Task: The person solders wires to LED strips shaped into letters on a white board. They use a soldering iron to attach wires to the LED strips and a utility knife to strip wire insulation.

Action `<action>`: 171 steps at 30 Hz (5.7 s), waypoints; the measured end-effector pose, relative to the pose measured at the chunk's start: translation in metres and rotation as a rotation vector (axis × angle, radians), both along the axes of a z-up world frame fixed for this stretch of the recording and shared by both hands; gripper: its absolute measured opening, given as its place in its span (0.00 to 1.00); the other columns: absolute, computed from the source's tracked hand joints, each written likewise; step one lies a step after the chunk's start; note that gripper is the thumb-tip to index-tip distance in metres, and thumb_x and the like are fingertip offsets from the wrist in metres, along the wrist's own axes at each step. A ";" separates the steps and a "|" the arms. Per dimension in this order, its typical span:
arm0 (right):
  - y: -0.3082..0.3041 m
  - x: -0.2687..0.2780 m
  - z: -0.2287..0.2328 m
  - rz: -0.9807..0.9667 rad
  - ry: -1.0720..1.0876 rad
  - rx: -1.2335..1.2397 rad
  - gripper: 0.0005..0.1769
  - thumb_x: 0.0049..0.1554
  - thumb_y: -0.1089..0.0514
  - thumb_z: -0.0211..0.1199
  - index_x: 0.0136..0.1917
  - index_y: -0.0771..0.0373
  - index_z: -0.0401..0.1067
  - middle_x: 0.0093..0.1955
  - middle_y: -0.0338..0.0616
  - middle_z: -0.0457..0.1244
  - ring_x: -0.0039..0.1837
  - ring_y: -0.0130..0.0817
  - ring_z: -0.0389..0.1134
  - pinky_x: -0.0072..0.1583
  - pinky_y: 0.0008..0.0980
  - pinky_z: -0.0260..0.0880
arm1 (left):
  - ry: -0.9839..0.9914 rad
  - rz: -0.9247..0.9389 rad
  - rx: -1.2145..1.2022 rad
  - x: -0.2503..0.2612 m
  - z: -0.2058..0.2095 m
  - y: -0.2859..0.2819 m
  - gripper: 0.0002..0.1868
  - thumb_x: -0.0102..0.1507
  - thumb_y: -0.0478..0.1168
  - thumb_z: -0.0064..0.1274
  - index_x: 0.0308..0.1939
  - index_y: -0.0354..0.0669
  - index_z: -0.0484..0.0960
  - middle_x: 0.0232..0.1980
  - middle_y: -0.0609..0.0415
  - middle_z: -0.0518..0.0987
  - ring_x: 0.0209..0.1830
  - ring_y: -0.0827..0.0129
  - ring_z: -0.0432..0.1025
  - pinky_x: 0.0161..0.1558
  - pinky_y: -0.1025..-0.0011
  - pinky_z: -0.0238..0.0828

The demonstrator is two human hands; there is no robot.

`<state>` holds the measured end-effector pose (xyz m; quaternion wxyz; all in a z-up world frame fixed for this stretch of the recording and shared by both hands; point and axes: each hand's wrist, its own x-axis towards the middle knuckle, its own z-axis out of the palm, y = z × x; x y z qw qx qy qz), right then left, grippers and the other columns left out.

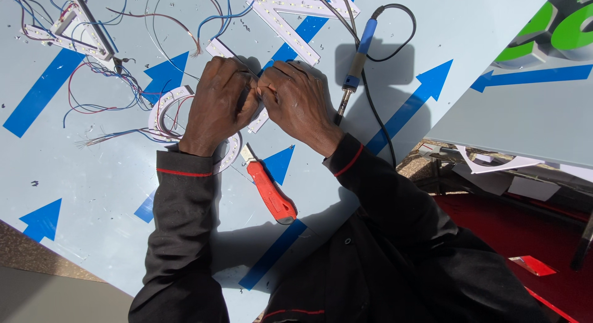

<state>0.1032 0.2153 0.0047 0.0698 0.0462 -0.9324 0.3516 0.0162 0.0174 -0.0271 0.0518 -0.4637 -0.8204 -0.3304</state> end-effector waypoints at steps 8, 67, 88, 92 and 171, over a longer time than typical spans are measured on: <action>0.002 -0.004 -0.011 -0.024 0.068 -0.011 0.10 0.70 0.64 0.60 0.45 0.53 0.70 0.39 0.32 0.55 0.42 0.42 0.66 0.46 0.39 0.60 | 0.114 0.087 0.079 0.000 -0.007 0.013 0.08 0.71 0.42 0.61 0.42 0.43 0.89 0.42 0.50 0.77 0.49 0.53 0.73 0.50 0.56 0.70; 0.188 -0.133 -0.036 0.239 -0.568 -1.410 0.25 0.65 0.45 0.65 0.67 0.65 0.75 0.59 0.55 0.69 0.55 0.50 0.76 0.55 0.42 0.80 | -0.213 1.379 0.214 0.110 0.026 0.142 0.11 0.76 0.43 0.58 0.42 0.43 0.86 0.39 0.54 0.80 0.42 0.58 0.70 0.49 0.56 0.67; 0.160 -0.160 -0.046 0.463 -0.180 -1.222 0.09 0.76 0.52 0.62 0.58 0.59 0.72 0.47 0.50 0.66 0.32 0.46 0.64 0.31 0.36 0.64 | -0.102 1.591 0.117 0.099 0.002 0.171 0.14 0.69 0.37 0.65 0.36 0.46 0.74 0.34 0.56 0.74 0.37 0.57 0.66 0.49 0.51 0.60; 0.164 -0.160 -0.045 0.449 -0.245 -1.190 0.10 0.76 0.51 0.63 0.58 0.58 0.71 0.52 0.53 0.67 0.34 0.44 0.65 0.32 0.32 0.66 | -0.082 1.595 0.100 0.096 0.005 0.172 0.14 0.68 0.36 0.65 0.35 0.47 0.73 0.32 0.57 0.72 0.36 0.57 0.64 0.47 0.52 0.58; 0.151 -0.161 -0.030 0.244 -0.240 -1.247 0.18 0.66 0.48 0.62 0.51 0.67 0.73 0.46 0.56 0.71 0.35 0.44 0.71 0.35 0.38 0.75 | -0.018 1.591 0.086 0.092 -0.014 0.166 0.12 0.68 0.43 0.57 0.32 0.47 0.73 0.32 0.56 0.71 0.37 0.59 0.65 0.46 0.53 0.60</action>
